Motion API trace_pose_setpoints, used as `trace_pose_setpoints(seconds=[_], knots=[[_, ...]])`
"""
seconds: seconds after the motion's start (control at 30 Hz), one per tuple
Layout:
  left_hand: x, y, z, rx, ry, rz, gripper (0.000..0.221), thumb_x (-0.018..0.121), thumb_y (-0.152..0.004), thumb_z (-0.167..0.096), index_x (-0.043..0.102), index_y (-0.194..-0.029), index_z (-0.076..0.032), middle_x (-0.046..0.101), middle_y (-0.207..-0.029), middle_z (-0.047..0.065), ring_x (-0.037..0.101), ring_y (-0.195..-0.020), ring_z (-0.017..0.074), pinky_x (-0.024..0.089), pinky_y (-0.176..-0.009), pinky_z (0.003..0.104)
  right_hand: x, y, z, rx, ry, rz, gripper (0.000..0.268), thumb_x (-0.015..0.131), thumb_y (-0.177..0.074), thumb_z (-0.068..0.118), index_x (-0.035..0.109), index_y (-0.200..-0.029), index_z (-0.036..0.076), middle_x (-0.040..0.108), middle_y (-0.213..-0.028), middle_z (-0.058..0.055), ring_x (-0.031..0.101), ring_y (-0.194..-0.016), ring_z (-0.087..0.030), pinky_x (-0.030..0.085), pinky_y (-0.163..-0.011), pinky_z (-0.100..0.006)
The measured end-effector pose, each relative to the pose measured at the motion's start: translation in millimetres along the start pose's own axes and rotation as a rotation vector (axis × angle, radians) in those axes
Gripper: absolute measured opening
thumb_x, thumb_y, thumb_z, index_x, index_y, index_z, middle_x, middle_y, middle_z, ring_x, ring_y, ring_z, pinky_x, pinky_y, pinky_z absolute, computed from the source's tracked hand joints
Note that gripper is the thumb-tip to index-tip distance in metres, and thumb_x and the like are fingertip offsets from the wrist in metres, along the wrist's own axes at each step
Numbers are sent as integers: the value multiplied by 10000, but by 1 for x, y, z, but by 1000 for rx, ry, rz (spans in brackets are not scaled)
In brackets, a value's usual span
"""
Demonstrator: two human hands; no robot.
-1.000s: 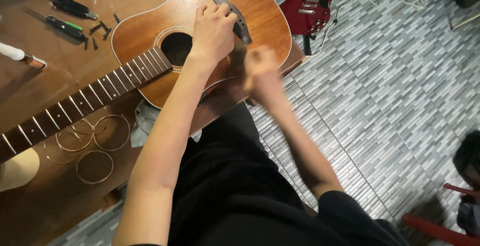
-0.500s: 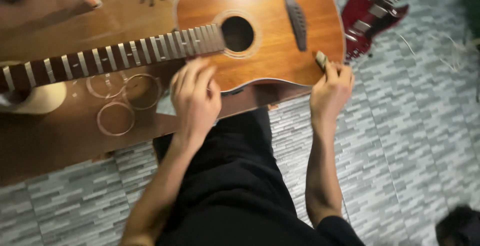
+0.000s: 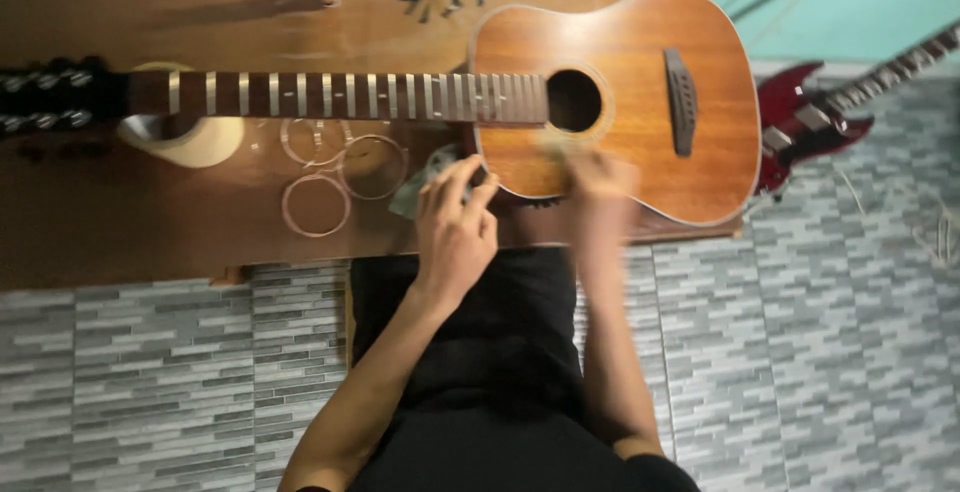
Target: Cleaning and polishing the body and neck of an acoustic guitar using a cloth.
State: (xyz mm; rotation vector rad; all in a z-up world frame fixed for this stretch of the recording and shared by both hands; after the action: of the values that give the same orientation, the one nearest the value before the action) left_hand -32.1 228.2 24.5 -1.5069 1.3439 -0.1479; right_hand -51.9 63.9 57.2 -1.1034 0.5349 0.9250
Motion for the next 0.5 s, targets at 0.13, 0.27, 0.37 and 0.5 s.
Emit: trace_pose_setpoints(seconds=[0.13, 0.27, 0.37, 0.5], knots=[[4, 14, 12, -81, 125, 12, 405, 649, -772, 11, 749, -1151, -93, 664, -1278, 118, 648, -1167, 318, 484, -971, 428, -5, 6, -49, 1, 307, -107, 279, 726, -801, -63, 782, -1027, 93, 621, -1022, -130, 590, -899, -353, 464, -821, -414], [-16, 13, 42, -350, 450, -82, 336, 604, -876, 19, 722, -1179, -66, 694, -1203, 145, 665, -1167, 328, 488, -1031, 405, 40, -2, 12, -110, -62, 34, 283, 684, -857, -58, 776, -1067, 109, 690, -1051, -92, 668, -970, -328, 519, -855, -353], [-35, 26, 106, -861, 899, -301, 169, 628, -979, -97, 664, -1143, -78, 700, -1089, 119, 668, -1069, 223, 511, -956, 366, 29, -43, 10, -160, -249, -40, 284, 611, -899, -133, 759, -1018, 79, 667, -1009, -133, 680, -913, -381, 551, -814, -419], [-32, 33, 187, -1311, 1264, -440, 309, 652, -1026, -297, 538, -1272, -148, 691, -1231, 34, 672, -1140, 156, 509, -960, 299, 65, -85, -4, -231, -147, -40, 231, 697, -878, -69, 789, -980, 118, 703, -995, -49, 709, -875, -290, 562, -777, -356]])
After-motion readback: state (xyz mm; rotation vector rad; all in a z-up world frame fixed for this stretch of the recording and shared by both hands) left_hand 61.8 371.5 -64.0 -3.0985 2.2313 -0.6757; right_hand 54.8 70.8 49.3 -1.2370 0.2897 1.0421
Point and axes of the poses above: each hand's wrist, its own y-axis away from the middle knuckle, its own x-axis out of the palm, z = x × y, the point moved 7 cm from there along -y, towards the middle knuckle
